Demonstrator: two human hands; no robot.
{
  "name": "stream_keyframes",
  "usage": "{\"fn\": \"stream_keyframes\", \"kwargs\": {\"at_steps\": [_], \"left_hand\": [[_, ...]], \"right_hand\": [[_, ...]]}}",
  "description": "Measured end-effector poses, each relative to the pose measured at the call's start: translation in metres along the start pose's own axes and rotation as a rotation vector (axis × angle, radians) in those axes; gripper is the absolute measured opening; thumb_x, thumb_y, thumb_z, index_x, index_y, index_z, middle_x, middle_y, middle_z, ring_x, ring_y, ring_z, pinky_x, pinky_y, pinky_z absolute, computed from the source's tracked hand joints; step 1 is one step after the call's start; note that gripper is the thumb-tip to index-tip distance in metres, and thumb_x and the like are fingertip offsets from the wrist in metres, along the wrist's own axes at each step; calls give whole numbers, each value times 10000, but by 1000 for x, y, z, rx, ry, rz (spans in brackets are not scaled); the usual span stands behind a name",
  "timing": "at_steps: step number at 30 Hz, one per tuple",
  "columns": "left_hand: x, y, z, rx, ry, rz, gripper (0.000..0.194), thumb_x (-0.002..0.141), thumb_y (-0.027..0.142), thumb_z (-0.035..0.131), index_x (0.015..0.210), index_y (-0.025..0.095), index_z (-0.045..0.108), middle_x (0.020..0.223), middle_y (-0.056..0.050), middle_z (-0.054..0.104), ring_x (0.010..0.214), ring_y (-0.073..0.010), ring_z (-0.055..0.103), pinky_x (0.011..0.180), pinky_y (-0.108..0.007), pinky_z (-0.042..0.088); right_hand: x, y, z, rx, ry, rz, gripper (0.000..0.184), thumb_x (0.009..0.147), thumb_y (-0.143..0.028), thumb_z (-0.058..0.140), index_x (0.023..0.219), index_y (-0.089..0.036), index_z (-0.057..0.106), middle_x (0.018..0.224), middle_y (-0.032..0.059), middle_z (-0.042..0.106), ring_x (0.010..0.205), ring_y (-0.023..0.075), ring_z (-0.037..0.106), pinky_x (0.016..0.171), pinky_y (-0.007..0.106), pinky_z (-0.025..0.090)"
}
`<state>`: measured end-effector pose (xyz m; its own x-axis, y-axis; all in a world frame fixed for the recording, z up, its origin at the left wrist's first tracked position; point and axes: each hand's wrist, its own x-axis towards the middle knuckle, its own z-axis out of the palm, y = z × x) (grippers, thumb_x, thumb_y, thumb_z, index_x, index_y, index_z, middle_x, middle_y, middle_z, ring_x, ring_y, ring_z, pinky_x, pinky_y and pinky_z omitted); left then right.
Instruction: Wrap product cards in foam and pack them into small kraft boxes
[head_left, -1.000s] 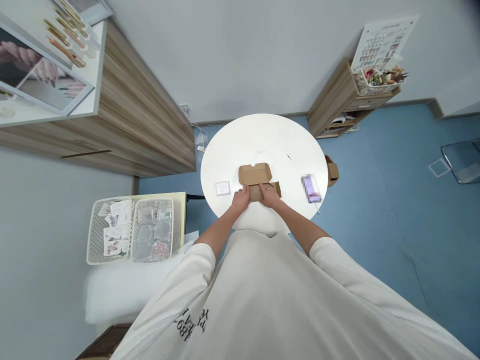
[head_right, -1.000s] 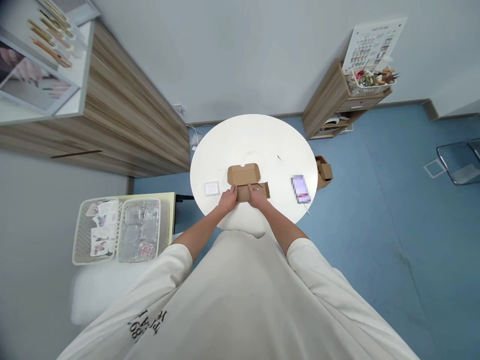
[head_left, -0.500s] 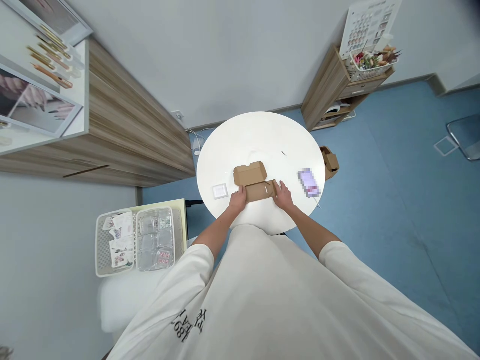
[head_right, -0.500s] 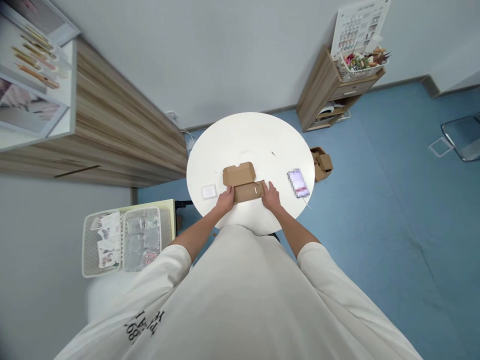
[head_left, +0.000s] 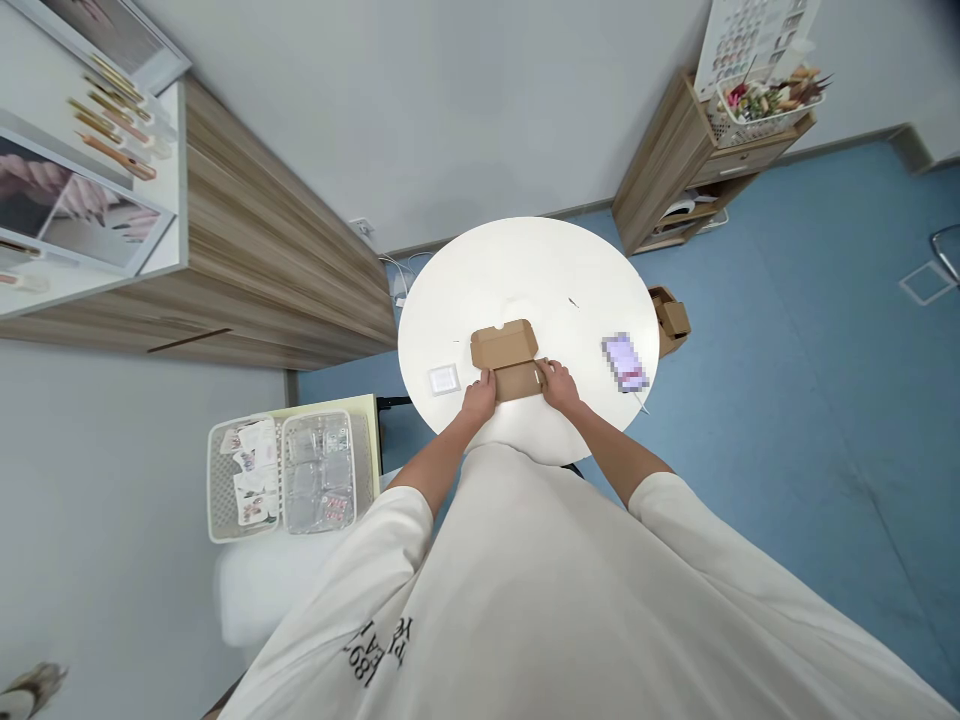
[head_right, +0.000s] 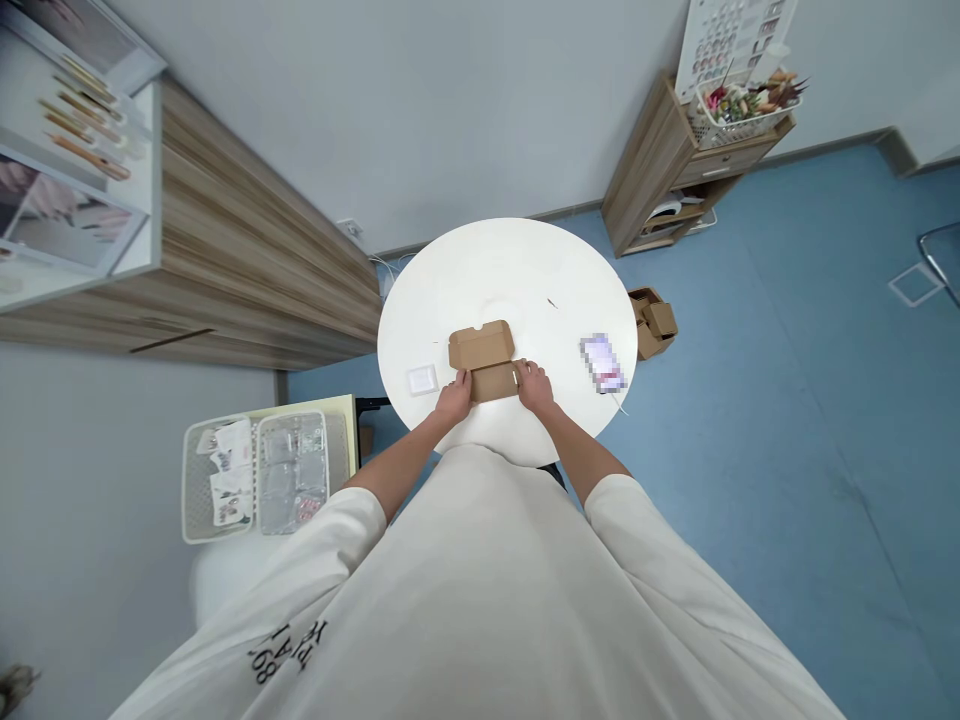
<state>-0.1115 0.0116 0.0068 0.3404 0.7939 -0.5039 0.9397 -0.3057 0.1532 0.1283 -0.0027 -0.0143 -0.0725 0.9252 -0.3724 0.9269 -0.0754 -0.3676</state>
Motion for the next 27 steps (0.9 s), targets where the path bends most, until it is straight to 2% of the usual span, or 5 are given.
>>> {"fn": "stream_keyframes", "kwargs": {"at_steps": [5, 11, 15, 19, 27], "left_hand": [[1, -1, 0, -7, 2, 5, 880, 870, 220, 655, 1586, 201, 144, 1565, -225, 310, 1097, -317, 623, 906, -421, 478], [1, -2, -1, -33, 7, 9, 858, 859, 217, 674, 1571, 190, 195, 1527, -224, 351, 1117, -316, 614, 917, -419, 470], [2, -5, 0, -36, 19, 24, 851, 857, 229, 680, 1566, 202, 210, 1529, -215, 346, 1123, -319, 617, 924, -412, 466], [2, -8, 3, -50, 37, 36, 841, 850, 222, 686, 1557, 187, 231, 1521, -217, 352, 1114, -316, 623, 914, -401, 464], [-1, -9, 5, -63, 79, 32, 792, 850, 204, 686, 1535, 136, 296, 1484, -233, 387, 1079, -307, 621, 866, -389, 466]], "right_hand": [[-2, 4, -9, 76, 22, 2, 676, 854, -74, 523, 1512, -203, 432, 1356, 139, 575, 1117, 279, 540, 932, 346, 446], [-11, -8, -17, 124, 69, -15, 611, 901, -83, 435, 1500, -200, 415, 1301, 107, 634, 1096, 264, 566, 890, 328, 455], [-18, -23, -18, 137, 58, -56, 638, 935, -116, 399, 1561, -209, 311, 1271, 105, 660, 1038, 264, 606, 873, 349, 474], [-19, -29, -16, 180, 34, 1, 719, 940, -153, 430, 1607, -206, 166, 1238, 115, 679, 980, 262, 641, 806, 344, 491], [-21, -34, -11, 193, -33, 18, 487, 980, -346, 518, 1447, -242, 426, 1371, 105, 594, 1113, 219, 633, 865, 313, 507]]}}
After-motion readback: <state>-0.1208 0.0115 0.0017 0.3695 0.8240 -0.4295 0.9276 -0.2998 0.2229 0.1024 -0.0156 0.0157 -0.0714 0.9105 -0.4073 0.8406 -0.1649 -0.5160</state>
